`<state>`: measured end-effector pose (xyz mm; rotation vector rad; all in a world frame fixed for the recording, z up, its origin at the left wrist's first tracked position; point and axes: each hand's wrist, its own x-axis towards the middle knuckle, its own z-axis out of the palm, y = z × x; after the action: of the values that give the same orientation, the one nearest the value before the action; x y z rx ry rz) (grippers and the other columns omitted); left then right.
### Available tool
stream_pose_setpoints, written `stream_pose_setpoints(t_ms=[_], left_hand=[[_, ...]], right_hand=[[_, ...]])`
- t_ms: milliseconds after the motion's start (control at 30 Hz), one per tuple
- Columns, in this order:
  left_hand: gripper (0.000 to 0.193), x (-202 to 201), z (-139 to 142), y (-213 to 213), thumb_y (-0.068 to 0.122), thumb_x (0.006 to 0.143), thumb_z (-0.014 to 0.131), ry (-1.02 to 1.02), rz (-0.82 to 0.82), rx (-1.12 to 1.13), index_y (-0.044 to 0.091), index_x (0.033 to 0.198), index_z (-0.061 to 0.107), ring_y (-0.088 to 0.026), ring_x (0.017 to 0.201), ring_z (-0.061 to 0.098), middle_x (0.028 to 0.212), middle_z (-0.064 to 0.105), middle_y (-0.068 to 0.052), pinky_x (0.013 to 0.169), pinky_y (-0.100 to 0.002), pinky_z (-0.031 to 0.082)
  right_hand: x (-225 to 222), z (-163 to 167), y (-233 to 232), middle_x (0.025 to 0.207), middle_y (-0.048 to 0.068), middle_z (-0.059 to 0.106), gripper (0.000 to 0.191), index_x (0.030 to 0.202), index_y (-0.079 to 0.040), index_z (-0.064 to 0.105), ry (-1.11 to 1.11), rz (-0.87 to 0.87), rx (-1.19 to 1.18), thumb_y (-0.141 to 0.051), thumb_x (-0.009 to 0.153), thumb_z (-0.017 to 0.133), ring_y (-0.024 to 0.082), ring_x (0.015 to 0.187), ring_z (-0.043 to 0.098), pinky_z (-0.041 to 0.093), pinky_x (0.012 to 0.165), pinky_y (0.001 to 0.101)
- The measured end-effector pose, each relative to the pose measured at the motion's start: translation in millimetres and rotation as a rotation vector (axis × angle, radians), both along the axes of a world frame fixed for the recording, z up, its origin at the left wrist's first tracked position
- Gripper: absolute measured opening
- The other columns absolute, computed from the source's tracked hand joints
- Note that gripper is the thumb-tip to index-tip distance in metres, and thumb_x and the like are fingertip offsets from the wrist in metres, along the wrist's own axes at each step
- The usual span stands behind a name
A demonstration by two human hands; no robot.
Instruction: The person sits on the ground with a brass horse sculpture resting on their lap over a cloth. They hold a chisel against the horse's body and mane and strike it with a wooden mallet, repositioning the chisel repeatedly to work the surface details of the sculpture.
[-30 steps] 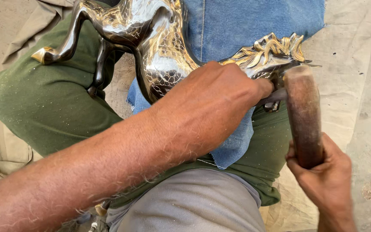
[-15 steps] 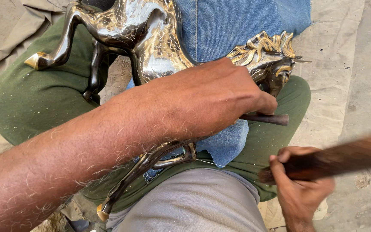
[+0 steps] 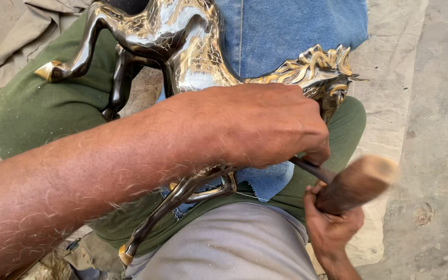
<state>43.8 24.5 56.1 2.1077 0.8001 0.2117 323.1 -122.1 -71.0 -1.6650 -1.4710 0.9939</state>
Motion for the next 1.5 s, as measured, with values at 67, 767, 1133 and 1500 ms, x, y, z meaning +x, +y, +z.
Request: stream_pose_setpoints(t_ms=[67, 767, 1133, 1500], left_hand=[[0.034, -7.7, 6.0, 0.4, 0.008, 0.075, 0.064, -0.046, -0.004, -0.034, 0.012, 0.108, 0.073, -0.037, 0.078, 0.07, 0.084, 0.072, -0.016, 0.065, -0.049, 0.051], [0.053, 1.4, -26.4, -44.9, 0.006, 0.082, 0.075, -0.131, 0.486, 0.155, 0.009, 0.133, 0.062, -0.044, 0.092, 0.067, 0.09, 0.071, -0.018, 0.072, -0.055, 0.049], [0.048, 14.1, -19.4, -54.3, 0.005, 0.081, 0.078, -0.119, 0.644, 0.132, 0.009, 0.127, 0.066, -0.043, 0.099, 0.069, 0.102, 0.074, -0.018, 0.08, -0.051, 0.054], [0.047, 25.8, -19.2, -75.8, -0.001, 0.082, 0.076, -0.187, 0.915, 0.101, 0.004, 0.127, 0.062, -0.037, 0.088, 0.073, 0.102, 0.073, -0.019, 0.073, -0.043, 0.057]], right_hand=[[0.4, 1.7, 5.1, 0.096, 0.011, 0.06, 0.034, 0.108, 0.002, 0.054, 0.157, 0.04, 0.062, 0.021, 0.087, 0.072, 0.013, 0.087, 0.059, 0.055, 0.08, 0.0265], [28.5, 72.1, 81.8, 0.098, 0.007, 0.066, 0.048, 0.126, 0.007, 0.063, -0.225, 0.227, -0.023, 0.008, 0.081, 0.08, 0.01, 0.089, 0.064, 0.056, 0.08, 0.0243], [74.3, 55.1, 116.4, 0.089, 0.01, 0.068, 0.038, 0.12, 0.003, 0.065, -0.271, 0.305, -0.196, -0.004, 0.087, 0.082, 0.016, 0.078, 0.069, 0.058, 0.078, 0.0306], [107.3, 20.7, 207.3, 0.103, 0.018, 0.072, 0.052, 0.13, 0.005, 0.062, -0.46, 0.714, -0.238, -0.01, 0.082, 0.078, 0.025, 0.091, 0.071, 0.059, 0.083, 0.0401]])
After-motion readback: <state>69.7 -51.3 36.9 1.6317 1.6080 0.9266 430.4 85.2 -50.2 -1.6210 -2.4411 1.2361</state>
